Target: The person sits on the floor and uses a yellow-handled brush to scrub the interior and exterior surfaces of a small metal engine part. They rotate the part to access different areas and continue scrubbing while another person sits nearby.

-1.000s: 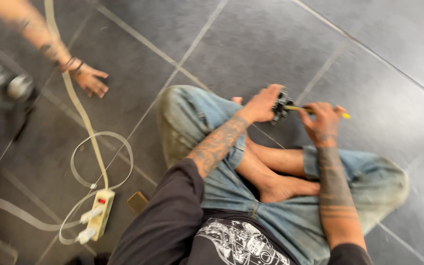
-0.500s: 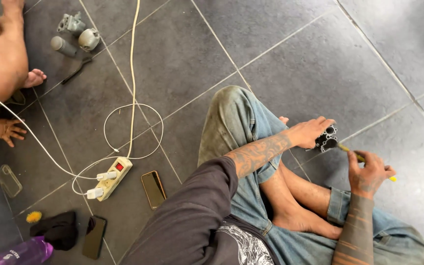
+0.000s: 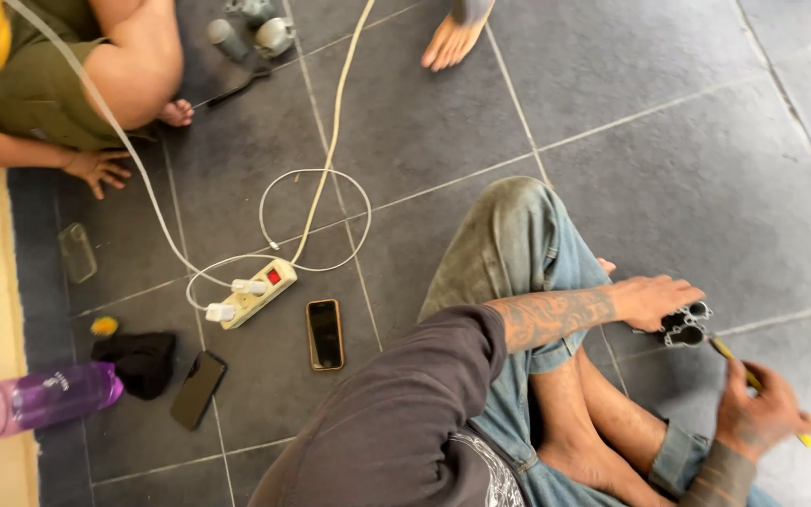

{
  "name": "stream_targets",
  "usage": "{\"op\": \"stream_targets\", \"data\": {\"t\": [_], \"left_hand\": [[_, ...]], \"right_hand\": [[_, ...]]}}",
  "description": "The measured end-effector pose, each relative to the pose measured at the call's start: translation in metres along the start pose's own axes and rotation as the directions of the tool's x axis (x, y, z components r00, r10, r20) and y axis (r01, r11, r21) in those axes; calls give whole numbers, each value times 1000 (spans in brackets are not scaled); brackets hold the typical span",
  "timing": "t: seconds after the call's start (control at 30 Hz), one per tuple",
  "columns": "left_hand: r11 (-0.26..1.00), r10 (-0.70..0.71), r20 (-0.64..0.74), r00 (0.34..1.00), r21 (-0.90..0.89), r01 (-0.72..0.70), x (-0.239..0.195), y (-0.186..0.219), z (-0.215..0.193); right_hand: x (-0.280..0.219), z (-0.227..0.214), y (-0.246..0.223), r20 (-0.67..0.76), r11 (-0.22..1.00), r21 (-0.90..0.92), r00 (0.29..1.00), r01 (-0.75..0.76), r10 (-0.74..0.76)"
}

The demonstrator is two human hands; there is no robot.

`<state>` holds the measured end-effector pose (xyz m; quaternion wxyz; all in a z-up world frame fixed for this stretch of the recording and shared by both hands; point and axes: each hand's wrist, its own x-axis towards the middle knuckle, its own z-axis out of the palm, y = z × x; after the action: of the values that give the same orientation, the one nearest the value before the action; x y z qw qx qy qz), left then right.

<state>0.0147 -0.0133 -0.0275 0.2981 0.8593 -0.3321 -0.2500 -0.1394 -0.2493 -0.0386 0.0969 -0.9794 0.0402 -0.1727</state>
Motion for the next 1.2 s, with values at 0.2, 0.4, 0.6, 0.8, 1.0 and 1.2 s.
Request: {"op": "stream_targets", "data": {"t": [0.2, 0.4, 0.6, 0.8, 1.0, 1.2], "left_hand": [[998, -59, 15, 998, -6, 60, -1, 7, -2], [998, -68, 2, 998, 13, 68, 3, 2, 6], [997, -72, 24, 997, 1, 72, 5, 2, 7], [997, -73, 24, 997, 5, 73, 5, 2, 4], [997, -81, 31, 996, 6, 81, 5, 2, 5], [998, -60, 23, 998, 13, 60, 7, 0, 8]], "right_hand": [[0, -11, -19, 36, 999, 9, 998, 45, -45], [-11, 9, 14, 2, 999, -28, 999, -44, 44], [-5, -1, -8, 58, 996, 91, 998, -8, 2], [-8, 0, -5, 25, 998, 56, 999, -27, 25], [-10, 7, 5, 49, 995, 68, 996, -72, 69], [-8, -1, -7, 60, 993, 116, 998, 16, -23]]}}
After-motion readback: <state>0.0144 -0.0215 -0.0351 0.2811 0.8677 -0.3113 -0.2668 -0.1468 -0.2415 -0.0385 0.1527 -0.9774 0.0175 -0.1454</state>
